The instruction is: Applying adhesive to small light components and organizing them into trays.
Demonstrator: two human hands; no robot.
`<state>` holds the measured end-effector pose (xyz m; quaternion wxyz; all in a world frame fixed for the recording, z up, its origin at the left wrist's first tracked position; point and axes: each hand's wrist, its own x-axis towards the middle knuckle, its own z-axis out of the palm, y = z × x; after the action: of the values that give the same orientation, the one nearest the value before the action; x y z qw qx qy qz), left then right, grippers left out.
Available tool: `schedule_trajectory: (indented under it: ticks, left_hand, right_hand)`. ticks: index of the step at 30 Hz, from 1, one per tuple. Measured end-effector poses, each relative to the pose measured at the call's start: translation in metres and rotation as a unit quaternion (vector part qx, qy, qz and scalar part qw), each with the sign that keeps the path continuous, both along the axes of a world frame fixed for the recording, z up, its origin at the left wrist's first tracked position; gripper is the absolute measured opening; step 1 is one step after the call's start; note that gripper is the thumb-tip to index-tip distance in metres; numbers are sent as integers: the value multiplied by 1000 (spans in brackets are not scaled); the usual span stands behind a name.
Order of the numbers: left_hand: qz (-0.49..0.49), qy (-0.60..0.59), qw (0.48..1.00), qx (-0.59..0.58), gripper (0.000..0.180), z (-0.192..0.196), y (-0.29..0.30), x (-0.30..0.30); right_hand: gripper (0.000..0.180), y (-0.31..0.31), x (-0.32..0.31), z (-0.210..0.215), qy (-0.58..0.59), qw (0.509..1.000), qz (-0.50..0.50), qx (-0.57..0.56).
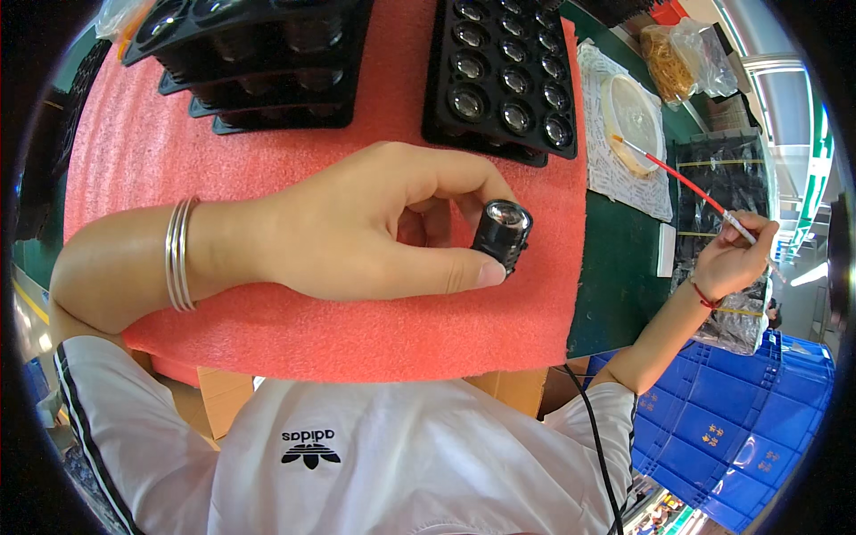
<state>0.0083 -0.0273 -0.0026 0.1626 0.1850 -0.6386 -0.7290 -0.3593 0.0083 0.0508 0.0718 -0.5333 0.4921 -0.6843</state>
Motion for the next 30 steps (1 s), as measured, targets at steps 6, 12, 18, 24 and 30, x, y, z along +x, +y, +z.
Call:
schedule_trajectory:
  ticks: [6, 12, 18, 24, 30]
  left_hand:
    - [2, 9, 1000, 5, 27, -1, 1, 0]
    - [1, 1, 1000, -1, 27, 0, 0, 0]
    - [1, -2, 1000, -5, 27, 1, 0, 0]
    - [4, 5, 1000, -5, 27, 0, 0, 0]
    - [3, 10, 1000, -3, 27, -1, 0, -1]
  right_hand:
    - [43, 0, -2, 0, -13, 998, -56, -11]
    - [44, -1, -5, 1, -38, 998, -38, -30]
    - [43, -2, -2, 1, -30, 997, -62, -19]
    - [41, -3, 2, 0, -7, 999, -54, -1]
    - [41, -4, 6, 0, -9, 1000, -20, -8]
